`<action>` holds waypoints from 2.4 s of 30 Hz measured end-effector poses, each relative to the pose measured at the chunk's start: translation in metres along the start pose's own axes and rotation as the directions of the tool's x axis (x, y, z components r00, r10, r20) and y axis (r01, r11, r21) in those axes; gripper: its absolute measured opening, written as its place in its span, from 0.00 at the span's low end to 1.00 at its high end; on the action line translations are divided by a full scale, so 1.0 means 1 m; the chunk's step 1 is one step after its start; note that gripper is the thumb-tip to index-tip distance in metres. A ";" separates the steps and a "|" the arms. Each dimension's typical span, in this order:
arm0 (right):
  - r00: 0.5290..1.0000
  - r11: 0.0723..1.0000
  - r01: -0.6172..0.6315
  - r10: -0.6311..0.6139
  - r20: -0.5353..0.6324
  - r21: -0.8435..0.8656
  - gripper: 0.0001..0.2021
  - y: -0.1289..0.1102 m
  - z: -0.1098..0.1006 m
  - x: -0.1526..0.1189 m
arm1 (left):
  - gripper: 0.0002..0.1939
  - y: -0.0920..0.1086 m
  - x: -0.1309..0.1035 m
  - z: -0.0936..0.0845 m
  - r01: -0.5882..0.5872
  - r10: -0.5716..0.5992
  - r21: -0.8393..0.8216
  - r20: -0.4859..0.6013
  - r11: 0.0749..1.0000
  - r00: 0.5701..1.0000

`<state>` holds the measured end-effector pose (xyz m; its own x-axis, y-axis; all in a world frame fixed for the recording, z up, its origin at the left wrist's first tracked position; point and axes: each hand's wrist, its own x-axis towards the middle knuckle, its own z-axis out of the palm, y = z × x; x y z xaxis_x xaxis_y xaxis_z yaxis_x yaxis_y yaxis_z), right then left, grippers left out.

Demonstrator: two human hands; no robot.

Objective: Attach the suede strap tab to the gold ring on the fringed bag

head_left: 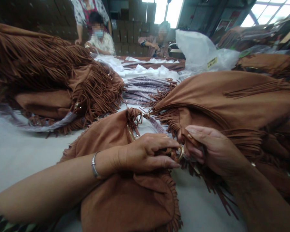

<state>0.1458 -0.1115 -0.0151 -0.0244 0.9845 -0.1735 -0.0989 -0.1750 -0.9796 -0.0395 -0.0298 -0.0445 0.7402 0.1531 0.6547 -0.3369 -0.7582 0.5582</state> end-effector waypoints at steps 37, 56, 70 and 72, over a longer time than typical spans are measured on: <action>0.992 0.991 0.127 -0.126 0.024 -0.028 0.22 0.007 -0.007 0.004 | 0.23 -0.015 0.000 -0.008 0.360 -0.631 -0.925 0.208 0.122 0.748; 0.996 0.994 -0.022 0.031 0.082 -0.107 0.21 0.002 -0.005 -0.001 | 0.20 -0.001 0.002 -0.008 0.671 -0.577 -0.676 0.430 0.305 0.695; 0.993 0.977 -0.043 0.063 0.095 -0.207 0.23 0.002 -0.009 0.002 | 0.16 0.009 0.005 0.002 0.599 -0.542 -0.418 0.259 0.683 0.799; 0.992 0.975 -0.054 0.076 0.099 -0.214 0.23 0.002 -0.010 0.001 | 0.17 0.008 0.006 0.001 0.604 -0.543 -0.427 0.269 0.673 0.795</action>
<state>0.1550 -0.1104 -0.0187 -0.1301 0.9628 -0.2368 0.1177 -0.2222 -0.9679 -0.0379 -0.0355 -0.0366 0.9281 0.3636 0.0806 -0.0283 -0.1470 0.9887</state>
